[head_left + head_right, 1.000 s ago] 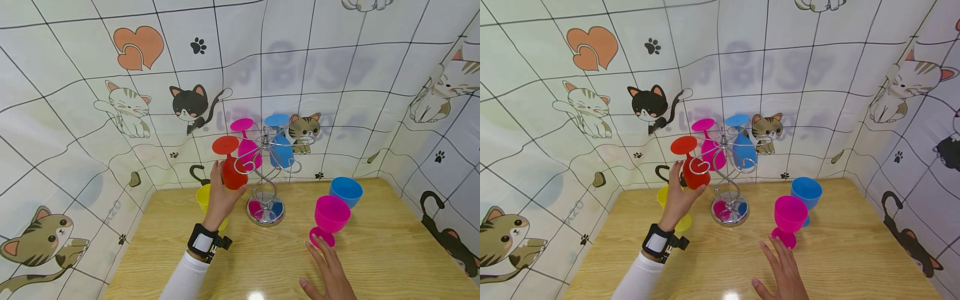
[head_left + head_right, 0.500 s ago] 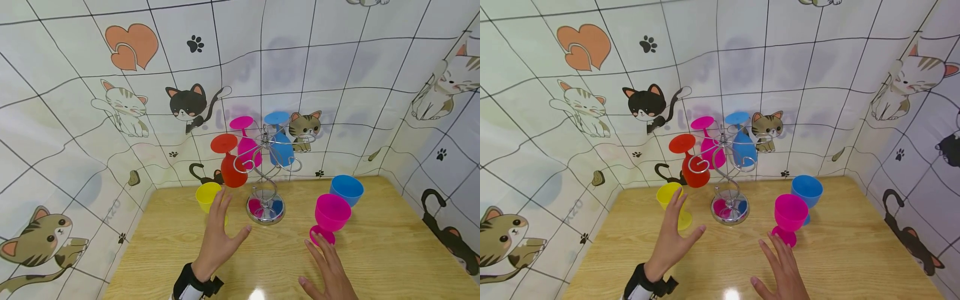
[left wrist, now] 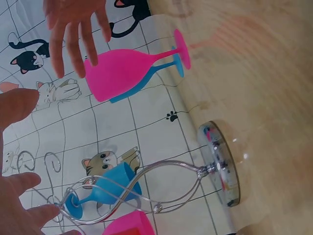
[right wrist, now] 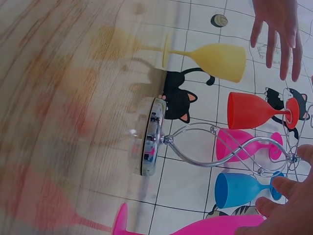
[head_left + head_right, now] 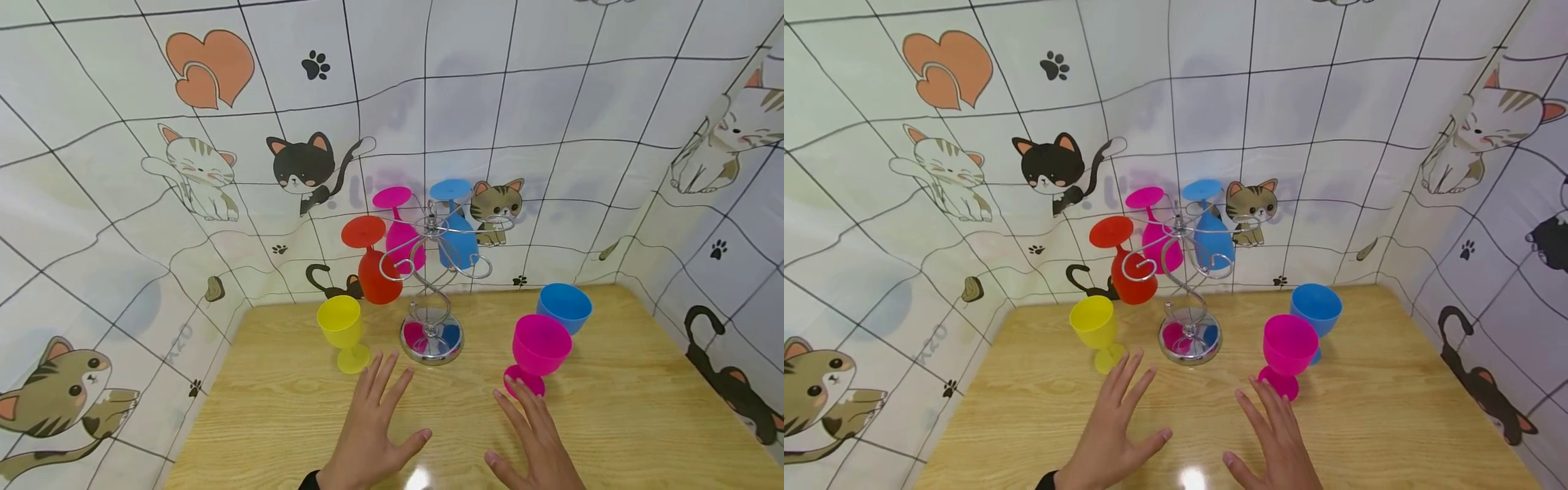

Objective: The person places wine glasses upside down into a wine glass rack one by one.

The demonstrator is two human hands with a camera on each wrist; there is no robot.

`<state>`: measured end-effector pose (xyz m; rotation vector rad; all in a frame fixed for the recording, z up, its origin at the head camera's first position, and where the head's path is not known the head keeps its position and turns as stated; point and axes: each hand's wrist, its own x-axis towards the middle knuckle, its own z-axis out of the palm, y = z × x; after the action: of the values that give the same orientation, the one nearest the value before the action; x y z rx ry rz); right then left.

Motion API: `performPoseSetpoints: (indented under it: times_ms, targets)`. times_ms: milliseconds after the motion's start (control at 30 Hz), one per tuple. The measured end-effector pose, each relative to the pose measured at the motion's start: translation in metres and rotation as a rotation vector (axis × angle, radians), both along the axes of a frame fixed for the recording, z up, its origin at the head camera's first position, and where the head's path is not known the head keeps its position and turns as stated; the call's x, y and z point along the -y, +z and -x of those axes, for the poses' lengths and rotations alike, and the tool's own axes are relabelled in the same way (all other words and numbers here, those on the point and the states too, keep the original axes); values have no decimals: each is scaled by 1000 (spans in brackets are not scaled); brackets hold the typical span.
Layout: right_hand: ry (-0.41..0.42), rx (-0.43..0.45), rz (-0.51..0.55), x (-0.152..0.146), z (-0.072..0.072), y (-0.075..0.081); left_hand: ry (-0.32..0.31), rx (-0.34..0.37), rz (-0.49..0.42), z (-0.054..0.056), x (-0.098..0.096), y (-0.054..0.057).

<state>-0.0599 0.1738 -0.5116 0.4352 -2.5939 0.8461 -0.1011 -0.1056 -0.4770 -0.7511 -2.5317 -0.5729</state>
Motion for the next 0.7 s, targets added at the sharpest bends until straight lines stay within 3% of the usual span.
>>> performPoseSetpoints:
  times_ms: [400, 600, 700]
  targets:
    - [-15, -11, -78, -1, 3, 6, -2, 37, -8, -6, -4, -20]
    - [-61, 32, -45, -5, 3, 20, -4, 13, -17, -7, -5, -23]
    - [-83, -18, 17, -11, 5, 24, -14, 16, -33, -8, -5, -24]
